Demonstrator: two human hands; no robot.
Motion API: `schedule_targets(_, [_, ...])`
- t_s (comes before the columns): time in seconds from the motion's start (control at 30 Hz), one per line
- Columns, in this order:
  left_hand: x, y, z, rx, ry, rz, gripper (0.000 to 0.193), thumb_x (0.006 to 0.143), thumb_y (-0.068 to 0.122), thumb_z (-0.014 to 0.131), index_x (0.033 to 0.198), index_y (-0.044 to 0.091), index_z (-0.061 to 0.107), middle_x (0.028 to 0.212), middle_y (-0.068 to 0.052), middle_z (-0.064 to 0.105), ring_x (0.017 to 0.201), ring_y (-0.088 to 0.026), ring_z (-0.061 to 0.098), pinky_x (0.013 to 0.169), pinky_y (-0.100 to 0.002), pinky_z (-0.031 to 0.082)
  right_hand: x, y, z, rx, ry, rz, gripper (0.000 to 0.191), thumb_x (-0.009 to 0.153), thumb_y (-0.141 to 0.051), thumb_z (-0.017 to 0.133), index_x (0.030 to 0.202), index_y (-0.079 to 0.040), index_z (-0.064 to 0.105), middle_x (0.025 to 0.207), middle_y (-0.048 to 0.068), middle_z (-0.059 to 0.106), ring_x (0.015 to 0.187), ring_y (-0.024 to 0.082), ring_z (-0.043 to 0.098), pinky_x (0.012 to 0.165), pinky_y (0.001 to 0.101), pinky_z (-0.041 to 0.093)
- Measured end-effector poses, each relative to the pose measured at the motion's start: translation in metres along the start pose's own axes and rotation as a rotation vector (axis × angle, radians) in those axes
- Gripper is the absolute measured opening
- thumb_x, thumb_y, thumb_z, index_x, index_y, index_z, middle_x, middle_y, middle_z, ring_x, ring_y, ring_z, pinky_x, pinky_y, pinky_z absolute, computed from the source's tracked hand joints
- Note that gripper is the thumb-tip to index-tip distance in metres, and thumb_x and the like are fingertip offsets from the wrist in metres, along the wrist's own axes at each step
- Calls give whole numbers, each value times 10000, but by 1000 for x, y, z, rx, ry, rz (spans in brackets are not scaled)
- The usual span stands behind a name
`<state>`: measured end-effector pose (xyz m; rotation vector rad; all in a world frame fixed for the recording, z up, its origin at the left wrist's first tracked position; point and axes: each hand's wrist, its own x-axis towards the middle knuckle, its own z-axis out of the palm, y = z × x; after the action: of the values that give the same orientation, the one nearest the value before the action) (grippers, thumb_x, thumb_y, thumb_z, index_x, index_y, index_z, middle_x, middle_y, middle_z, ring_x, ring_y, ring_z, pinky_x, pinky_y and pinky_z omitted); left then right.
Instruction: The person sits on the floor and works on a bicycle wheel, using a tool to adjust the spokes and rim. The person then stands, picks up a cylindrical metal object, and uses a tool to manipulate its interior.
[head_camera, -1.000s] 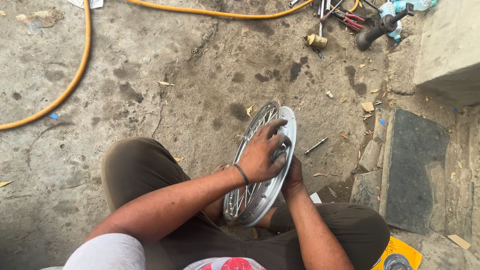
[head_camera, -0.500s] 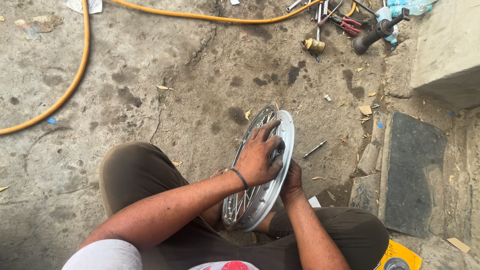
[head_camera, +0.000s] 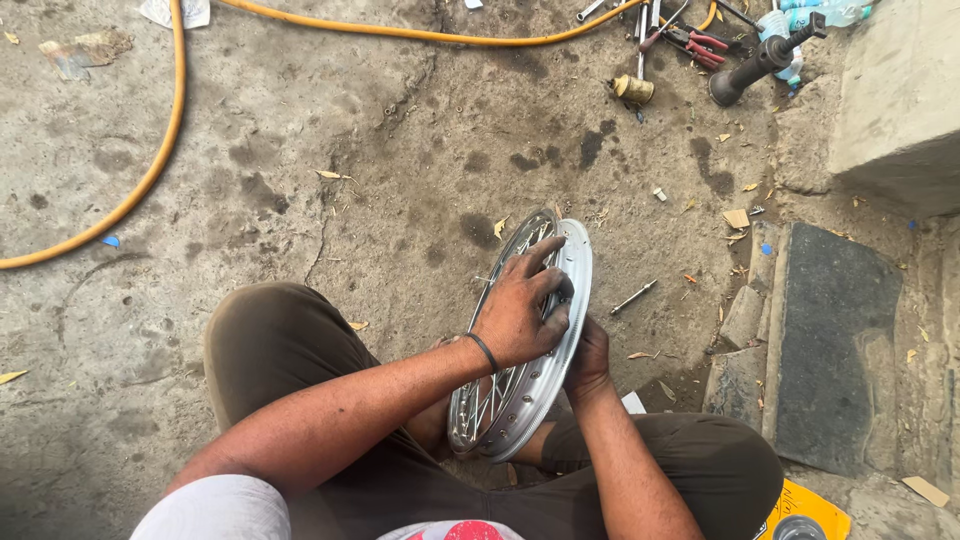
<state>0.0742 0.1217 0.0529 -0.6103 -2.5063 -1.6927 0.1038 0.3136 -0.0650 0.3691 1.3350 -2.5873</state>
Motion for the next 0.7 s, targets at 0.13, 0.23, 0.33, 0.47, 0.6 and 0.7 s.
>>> schedule_targets(0.13, [-8,-7,-11,7,8,12,214,768,116,730,973,72,687,1546,-189,443,1373,-408,476,1136,-513,422,4,14,-3,101,-60,98,249,1030,-203,536,1123,7,633,966,68,657,869,142,663,803,301,559])
schedule_targets(0.23, [-8,-13,-16,4,10,24,206,771,119,739,966,75,691,1543,-185,451,1379,-414,472,1139,-516,418,8,21,-3,82,-80,26,233,1075,-203,547,1120,10,631,961,67,646,870,147,659,804,304,556])
schedule_targets(0.33, [-5,-15,-21,24,-9,24,216,766,114,733,973,78,685,1545,-187,439,1368,-414,475,1141,-521,413,11,19,8,120,-71,85,277,1044,-208,539,1174,20,626,1006,80,656,903,149,668,826,303,557])
schedule_targets(0.47, [-2,-14,-28,-62,-12,7,243,747,100,709,985,77,668,1570,-183,425,1363,-412,482,1125,-508,433,10,12,26,-31,-3,23,394,984,-222,538,1309,-6,596,1126,79,660,998,146,666,878,301,548])
schedule_targets(0.6, [-1,-11,-32,-45,5,25,226,771,96,710,994,80,675,1568,-189,435,1368,-423,486,1143,-519,414,10,8,25,171,-67,189,447,973,-258,554,1334,7,565,1181,106,657,1065,178,662,946,327,551])
schedule_targets(0.7, [-1,-5,-37,-76,19,44,235,776,104,714,1007,77,678,1567,-193,444,1362,-428,494,1137,-515,422,10,10,21,122,11,127,458,1029,-294,560,1351,31,549,1183,119,645,1071,194,657,953,342,543])
